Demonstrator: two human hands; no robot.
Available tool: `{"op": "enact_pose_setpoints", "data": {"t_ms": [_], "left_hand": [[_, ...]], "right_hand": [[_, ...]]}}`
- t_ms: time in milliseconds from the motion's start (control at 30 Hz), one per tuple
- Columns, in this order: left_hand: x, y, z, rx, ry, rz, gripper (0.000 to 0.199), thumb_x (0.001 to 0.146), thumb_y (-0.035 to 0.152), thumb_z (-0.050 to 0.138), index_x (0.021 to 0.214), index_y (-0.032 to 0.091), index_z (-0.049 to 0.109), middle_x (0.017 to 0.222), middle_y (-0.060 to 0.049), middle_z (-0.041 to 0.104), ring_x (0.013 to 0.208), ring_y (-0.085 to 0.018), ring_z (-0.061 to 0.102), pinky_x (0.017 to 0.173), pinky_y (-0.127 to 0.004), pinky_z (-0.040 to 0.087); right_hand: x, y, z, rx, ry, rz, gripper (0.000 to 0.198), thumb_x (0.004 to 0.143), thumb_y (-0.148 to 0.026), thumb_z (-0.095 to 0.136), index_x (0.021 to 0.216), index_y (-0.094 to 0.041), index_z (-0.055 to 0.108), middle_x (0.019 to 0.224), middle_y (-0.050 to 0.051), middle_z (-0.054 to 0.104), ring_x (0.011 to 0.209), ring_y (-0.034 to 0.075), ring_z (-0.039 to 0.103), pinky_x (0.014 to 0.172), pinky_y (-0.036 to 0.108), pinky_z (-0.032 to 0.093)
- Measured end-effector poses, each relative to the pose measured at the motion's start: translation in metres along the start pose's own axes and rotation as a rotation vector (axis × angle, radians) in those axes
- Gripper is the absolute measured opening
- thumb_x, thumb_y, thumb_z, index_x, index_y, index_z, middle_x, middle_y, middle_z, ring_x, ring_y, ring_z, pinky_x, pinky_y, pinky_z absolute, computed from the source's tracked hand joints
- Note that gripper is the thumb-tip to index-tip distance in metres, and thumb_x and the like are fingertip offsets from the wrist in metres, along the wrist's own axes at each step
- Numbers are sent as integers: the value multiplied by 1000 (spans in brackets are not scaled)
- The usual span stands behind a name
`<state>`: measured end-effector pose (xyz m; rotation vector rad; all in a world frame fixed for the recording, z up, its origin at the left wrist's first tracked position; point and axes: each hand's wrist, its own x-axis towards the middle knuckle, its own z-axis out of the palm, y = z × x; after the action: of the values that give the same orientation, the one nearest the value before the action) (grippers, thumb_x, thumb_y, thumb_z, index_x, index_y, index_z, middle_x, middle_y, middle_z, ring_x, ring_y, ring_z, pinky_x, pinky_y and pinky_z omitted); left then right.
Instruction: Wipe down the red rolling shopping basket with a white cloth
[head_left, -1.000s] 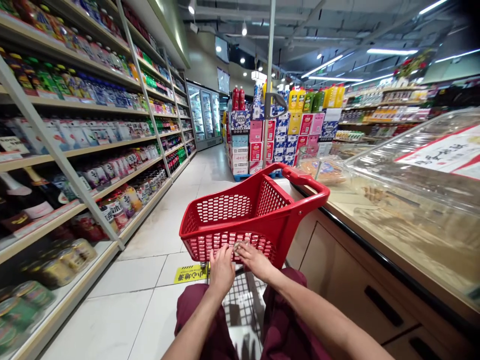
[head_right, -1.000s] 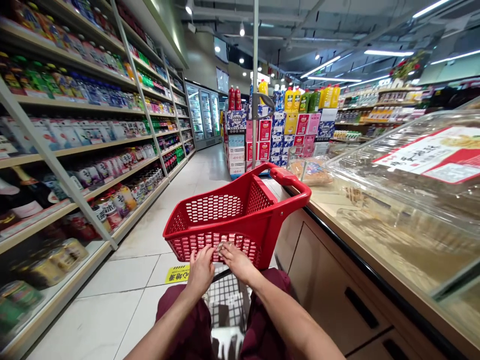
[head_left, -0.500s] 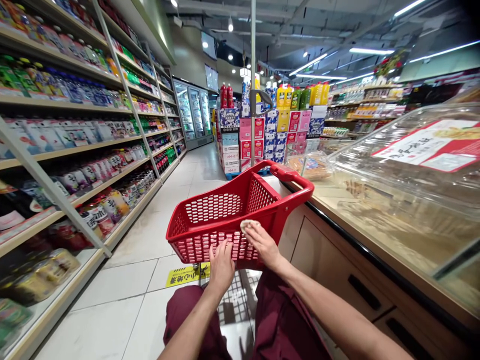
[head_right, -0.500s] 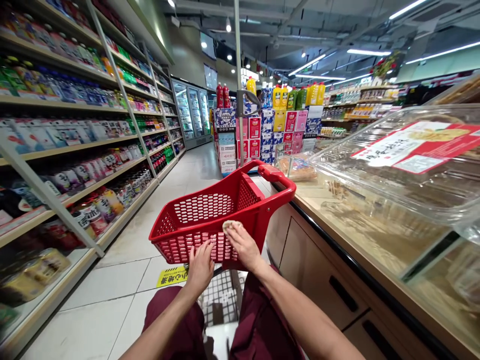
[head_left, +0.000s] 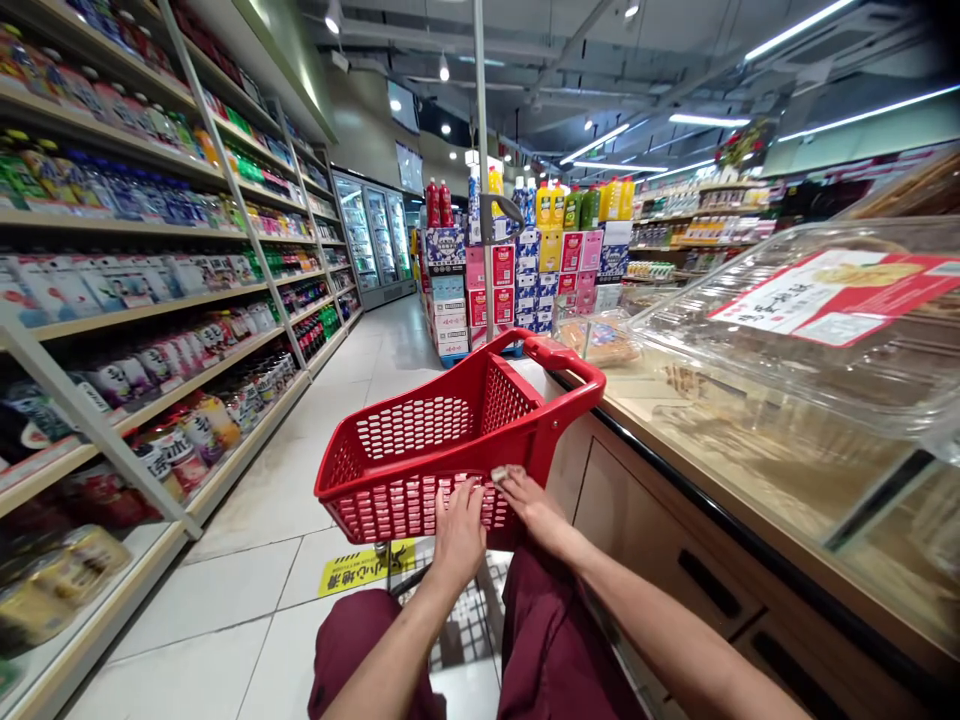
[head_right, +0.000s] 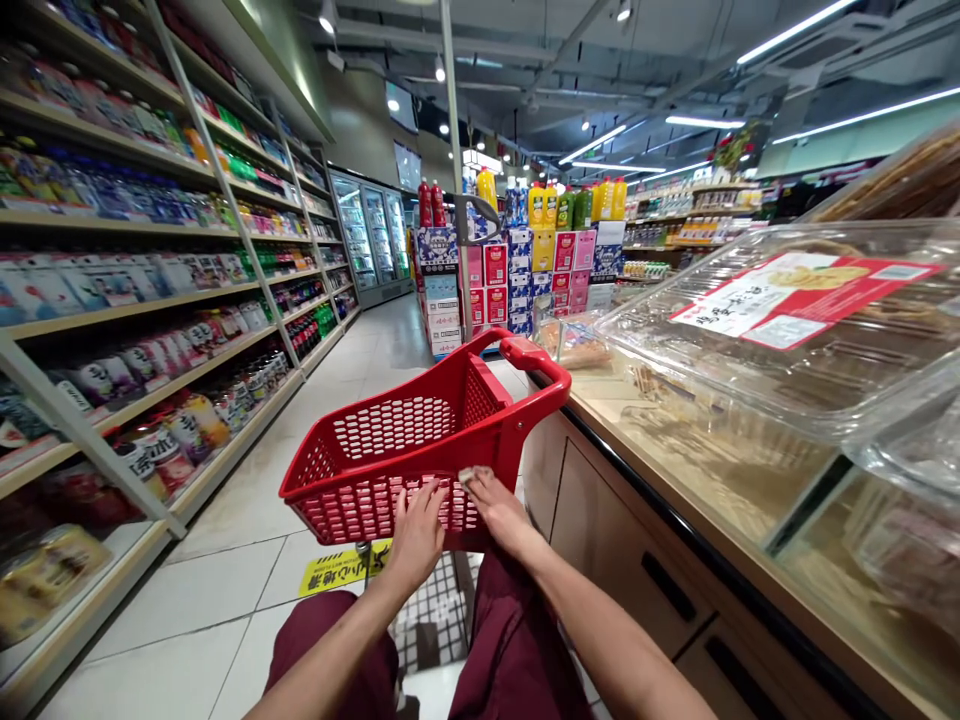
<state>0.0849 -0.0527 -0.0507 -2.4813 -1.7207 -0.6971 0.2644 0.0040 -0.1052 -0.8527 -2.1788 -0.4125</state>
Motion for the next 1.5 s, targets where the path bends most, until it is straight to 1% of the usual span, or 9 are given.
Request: {"op": "enact_pose_setpoints", "data": {"t_ms": [100,267,467,633,833,1000,1200,1367,1500], "left_hand": [[4,3,-1,9,3,24,50,70,6,41,118,17,47,129,-10,48,121,-21,39,107,-50,17],[11,13,-4,6,31,31,50,70,5,40,118,17,47,130,-10,46,120,-23,41,106,-51,20],[15,19,-7,-8,78,89,49,70,3,39,116,17,48,127,-10,49,120,-21,41,106,-51,21],[19,21,-8,-3,88,86,50,69,4,40,116,17,48,128,-11,48,119,-22,42,105,-52,22],[12,12,-5,38,83,98,50,70,4,39,117,18,47,129,-11,48,120,-22,42,105,-52,22],[6,-1,-8,50,103,57,50,70,5,39,118,17,47,129,-11,47,121,-22,40,105,-52,21],[-4,-18,-12,80,164,65,51,71,3,37,119,16,46,127,-11,49,120,-21,42,105,-52,21],[-11,-32,-18,98,183,-21,49,71,3,37,116,17,48,126,-11,50,118,-21,43,104,-52,23],[-20,-45,-18,116,170,-41,51,70,4,38,119,17,46,128,-12,49,121,-21,41,105,-52,22]], "right_hand": [[2,7,-18,-16,60,-27,36,92,-16,32,121,-19,52,122,6,56,129,16,30,105,38,36],[19,35,-53,-118,318,142,40,88,-8,33,122,-17,52,125,8,53,131,21,25,108,47,27],[-13,38,-55,-78,175,39,39,87,-8,35,118,-21,55,117,5,59,128,16,32,104,39,36],[4,62,-75,-147,422,235,42,86,-6,35,123,-18,51,127,8,50,130,22,26,106,49,30],[-11,29,-49,-48,142,12,41,87,-7,34,120,-21,54,118,5,59,127,17,33,102,39,38],[11,26,-46,-73,313,142,41,86,-7,35,121,-17,53,124,8,54,131,22,25,106,48,30],[4,-3,-20,25,43,-18,40,88,-10,36,124,-20,49,125,6,53,130,17,28,105,40,34],[38,-19,-5,4,175,-6,38,89,-10,35,124,-14,49,128,8,49,132,19,22,109,43,26],[36,-36,21,-1,58,-90,35,90,-13,34,119,-15,54,121,8,56,130,17,27,107,39,32]]}}
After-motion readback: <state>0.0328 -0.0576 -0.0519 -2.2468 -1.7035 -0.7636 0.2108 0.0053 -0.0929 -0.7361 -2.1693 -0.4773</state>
